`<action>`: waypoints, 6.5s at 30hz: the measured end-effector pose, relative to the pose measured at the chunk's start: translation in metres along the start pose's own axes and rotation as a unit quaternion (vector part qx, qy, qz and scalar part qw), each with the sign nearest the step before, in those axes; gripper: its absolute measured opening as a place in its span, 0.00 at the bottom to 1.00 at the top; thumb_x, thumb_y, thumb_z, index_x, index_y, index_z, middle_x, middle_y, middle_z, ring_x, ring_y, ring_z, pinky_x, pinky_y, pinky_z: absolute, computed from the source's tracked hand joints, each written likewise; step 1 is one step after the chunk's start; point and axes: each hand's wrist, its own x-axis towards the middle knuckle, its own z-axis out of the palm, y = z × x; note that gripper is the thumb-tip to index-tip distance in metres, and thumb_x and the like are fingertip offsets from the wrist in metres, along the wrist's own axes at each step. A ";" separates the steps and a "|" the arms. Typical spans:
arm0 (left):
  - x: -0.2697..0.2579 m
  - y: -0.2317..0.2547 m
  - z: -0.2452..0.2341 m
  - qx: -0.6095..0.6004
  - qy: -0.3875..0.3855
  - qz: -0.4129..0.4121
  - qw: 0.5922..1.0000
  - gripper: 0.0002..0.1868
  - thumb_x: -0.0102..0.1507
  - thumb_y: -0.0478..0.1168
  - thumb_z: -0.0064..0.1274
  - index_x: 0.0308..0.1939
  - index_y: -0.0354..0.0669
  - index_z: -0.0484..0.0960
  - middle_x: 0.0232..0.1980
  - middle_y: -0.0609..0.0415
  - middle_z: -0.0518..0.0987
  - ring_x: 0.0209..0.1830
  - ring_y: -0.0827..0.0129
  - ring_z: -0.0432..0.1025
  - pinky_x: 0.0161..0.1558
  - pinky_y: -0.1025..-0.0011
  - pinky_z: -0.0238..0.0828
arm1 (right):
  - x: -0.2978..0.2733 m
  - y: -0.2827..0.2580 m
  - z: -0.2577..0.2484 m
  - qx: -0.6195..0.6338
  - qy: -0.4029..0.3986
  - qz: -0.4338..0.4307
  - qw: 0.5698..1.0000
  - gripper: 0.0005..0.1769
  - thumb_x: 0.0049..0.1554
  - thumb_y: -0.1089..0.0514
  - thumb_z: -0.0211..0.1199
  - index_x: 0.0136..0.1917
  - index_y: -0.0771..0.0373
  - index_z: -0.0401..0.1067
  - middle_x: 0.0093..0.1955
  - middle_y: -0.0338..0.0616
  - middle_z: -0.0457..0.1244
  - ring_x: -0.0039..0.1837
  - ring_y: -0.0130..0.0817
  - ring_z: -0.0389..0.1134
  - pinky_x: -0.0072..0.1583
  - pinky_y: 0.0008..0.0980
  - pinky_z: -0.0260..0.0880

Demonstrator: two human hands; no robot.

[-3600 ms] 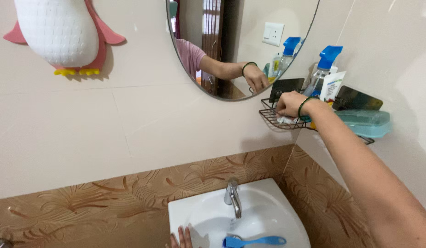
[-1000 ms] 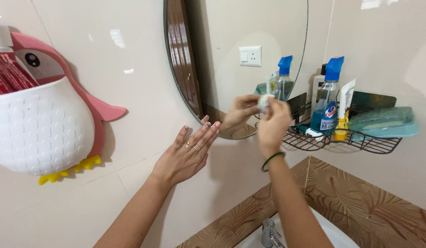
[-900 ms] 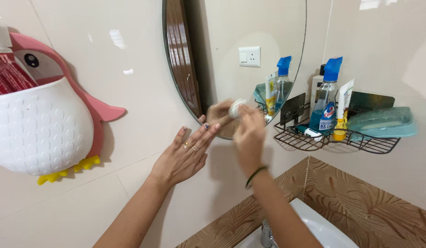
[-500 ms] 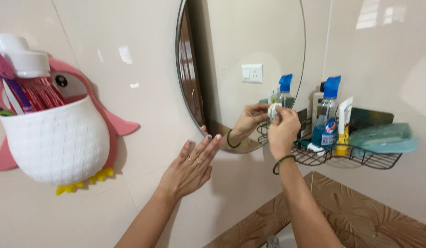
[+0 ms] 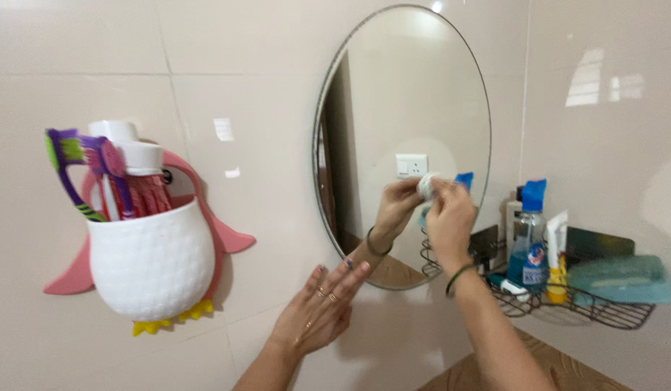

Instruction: The person cleans a bathroom mirror using a cloth and then scrubs the sink and faucet with a brush.

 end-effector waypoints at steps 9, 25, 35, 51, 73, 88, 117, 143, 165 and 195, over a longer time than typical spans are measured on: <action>-0.002 -0.003 0.002 -0.030 0.039 -0.003 0.999 0.38 0.65 0.52 0.46 0.78 0.48 0.60 0.83 0.62 0.49 0.82 0.68 0.44 0.78 0.57 0.34 | -0.011 -0.090 0.001 0.090 -0.011 -0.296 0.951 0.19 0.55 0.75 0.57 0.59 0.69 0.74 0.62 0.52 0.66 0.64 0.49 0.68 0.66 0.42 0.71; -0.003 -0.005 -0.004 0.055 0.050 0.012 0.997 0.32 0.65 0.53 0.46 0.73 0.52 0.69 0.83 0.61 0.51 0.83 0.68 0.42 0.79 0.55 0.33 | 0.073 -0.145 0.000 0.054 0.012 -0.398 0.916 0.21 0.53 0.74 0.63 0.60 0.66 0.75 0.61 0.49 0.67 0.63 0.47 0.68 0.62 0.38 0.74; -0.022 -0.003 0.008 0.006 0.085 0.036 0.996 0.32 0.60 0.56 0.51 0.67 0.56 0.68 0.60 0.59 0.63 0.64 0.65 0.55 0.69 0.57 0.47 | -0.052 -0.053 -0.006 0.029 -0.170 -0.543 0.822 0.25 0.55 0.63 0.62 0.66 0.69 0.70 0.67 0.52 0.64 0.65 0.48 0.69 0.61 0.40 0.77; -0.014 0.010 0.016 0.061 0.095 0.018 0.993 0.36 0.64 0.44 0.44 0.78 0.49 0.61 0.53 0.60 0.62 0.58 0.68 0.55 0.65 0.67 0.50 | 0.055 -0.141 -0.002 0.004 -0.034 -0.557 0.830 0.24 0.55 0.66 0.64 0.65 0.66 0.70 0.64 0.51 0.65 0.65 0.45 0.69 0.55 0.30 0.78; -0.004 0.009 0.082 0.171 0.241 0.002 0.955 0.20 0.74 0.52 0.42 0.68 0.57 0.77 0.38 0.69 0.63 0.44 0.80 0.64 0.55 0.73 0.63 | 0.256 -0.048 0.015 -0.019 0.141 -0.260 0.955 0.15 0.57 0.74 0.62 0.56 0.70 0.78 0.57 0.52 0.68 0.62 0.45 0.68 0.61 0.35 0.72; -0.002 0.008 0.089 0.195 0.260 0.011 0.945 0.18 0.75 0.46 0.40 0.66 0.55 0.80 0.35 0.68 0.61 0.39 0.80 0.62 0.49 0.73 0.63 | 0.224 -0.012 0.003 0.003 0.065 0.070 0.995 0.09 0.53 0.66 0.67 0.50 0.69 0.78 0.49 0.62 0.68 0.52 0.51 0.71 0.57 0.41 0.72; -0.007 0.019 0.085 0.151 0.212 -0.024 0.965 0.21 0.76 0.47 0.37 0.70 0.53 0.75 0.40 0.67 0.63 0.44 0.79 0.63 0.55 0.71 0.62 | 0.176 0.039 -0.009 -0.098 0.082 -0.082 0.988 0.08 0.57 0.70 0.60 0.49 0.70 0.79 0.49 0.58 0.66 0.53 0.52 0.68 0.57 0.47 0.69; -0.002 0.020 0.029 0.101 0.146 -0.033 0.984 0.27 0.71 0.44 0.37 0.74 0.43 0.70 0.48 0.61 0.62 0.52 0.72 0.57 0.60 0.67 0.52 | 0.133 0.088 -0.009 -0.117 0.058 -0.088 0.987 0.15 0.57 0.70 0.59 0.57 0.70 0.77 0.58 0.56 0.67 0.62 0.49 0.66 0.65 0.44 0.68; 0.001 0.027 0.022 0.069 0.071 -0.034 0.994 0.35 0.66 0.53 0.44 0.76 0.47 0.66 0.46 0.59 0.64 0.51 0.71 0.60 0.61 0.64 0.52 | -0.032 -0.005 0.001 -0.028 -0.062 -0.335 0.940 0.18 0.58 0.70 0.63 0.62 0.74 0.71 0.60 0.59 0.67 0.61 0.44 0.69 0.54 0.33 0.78; 0.007 0.025 -0.006 0.060 0.082 -0.045 0.994 0.34 0.65 0.49 0.47 0.74 0.43 0.68 0.49 0.61 0.67 0.52 0.71 0.60 0.60 0.66 0.53 | -0.139 -0.016 -0.008 0.046 -0.069 -0.110 0.991 0.13 0.52 0.70 0.63 0.53 0.68 0.76 0.53 0.49 0.68 0.53 0.41 0.71 0.53 0.35 0.74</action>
